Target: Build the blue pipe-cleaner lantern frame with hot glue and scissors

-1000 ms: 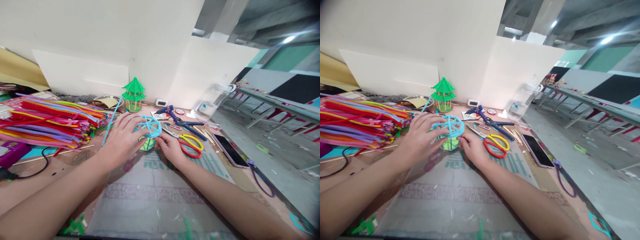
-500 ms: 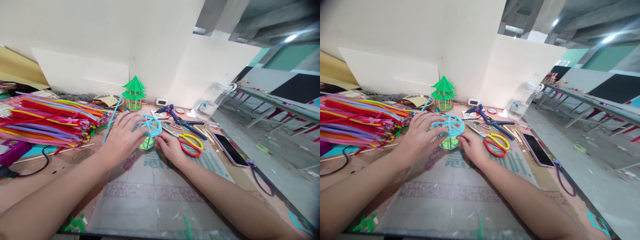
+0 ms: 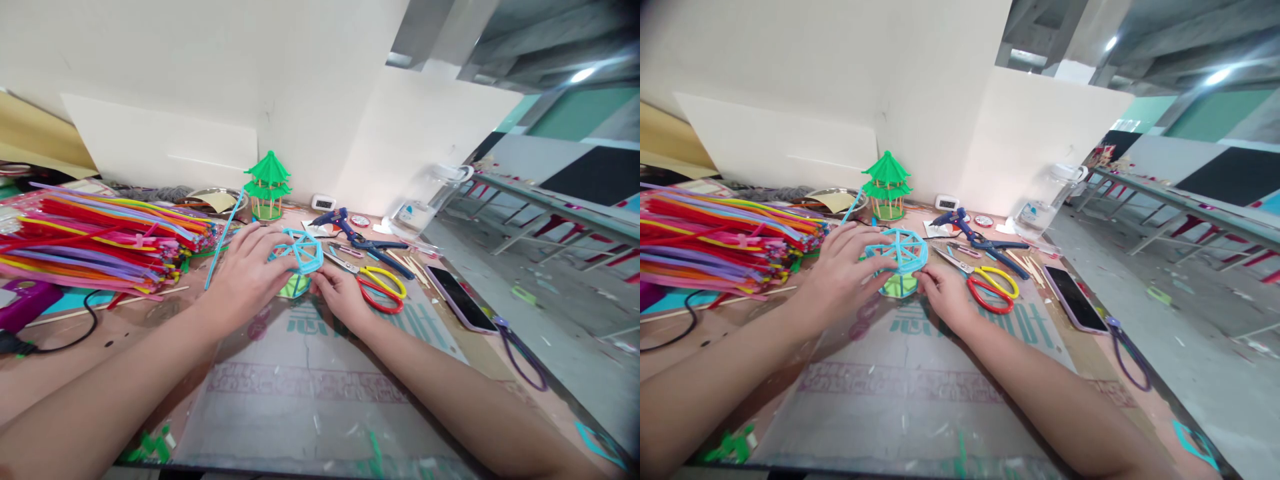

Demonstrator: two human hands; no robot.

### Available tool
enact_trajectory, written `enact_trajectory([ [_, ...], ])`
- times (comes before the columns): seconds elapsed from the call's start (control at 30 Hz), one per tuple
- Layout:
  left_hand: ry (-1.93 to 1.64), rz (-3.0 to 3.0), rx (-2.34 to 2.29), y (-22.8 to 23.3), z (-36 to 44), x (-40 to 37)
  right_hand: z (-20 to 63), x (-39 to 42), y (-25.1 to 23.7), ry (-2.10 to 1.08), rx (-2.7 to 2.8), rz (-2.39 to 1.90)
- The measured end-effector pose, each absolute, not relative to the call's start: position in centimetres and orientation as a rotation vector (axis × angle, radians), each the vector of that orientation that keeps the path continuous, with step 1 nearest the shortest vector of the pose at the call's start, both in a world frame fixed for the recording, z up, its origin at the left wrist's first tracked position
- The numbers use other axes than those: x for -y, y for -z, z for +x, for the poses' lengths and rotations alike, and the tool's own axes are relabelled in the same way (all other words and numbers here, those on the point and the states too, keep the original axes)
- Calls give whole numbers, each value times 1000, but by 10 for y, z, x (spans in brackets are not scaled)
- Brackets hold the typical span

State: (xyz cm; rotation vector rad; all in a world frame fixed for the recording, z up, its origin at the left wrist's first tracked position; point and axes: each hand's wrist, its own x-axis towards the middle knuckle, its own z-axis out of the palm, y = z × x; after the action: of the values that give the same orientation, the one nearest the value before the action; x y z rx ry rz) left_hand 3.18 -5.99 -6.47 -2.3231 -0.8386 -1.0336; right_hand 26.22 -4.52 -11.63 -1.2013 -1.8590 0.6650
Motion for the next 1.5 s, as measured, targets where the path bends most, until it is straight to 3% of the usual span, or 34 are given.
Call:
enact_trajectory([
  [1.5,1082,-2329,890,70,30,57,261,47,109,-637,1871,-1197],
])
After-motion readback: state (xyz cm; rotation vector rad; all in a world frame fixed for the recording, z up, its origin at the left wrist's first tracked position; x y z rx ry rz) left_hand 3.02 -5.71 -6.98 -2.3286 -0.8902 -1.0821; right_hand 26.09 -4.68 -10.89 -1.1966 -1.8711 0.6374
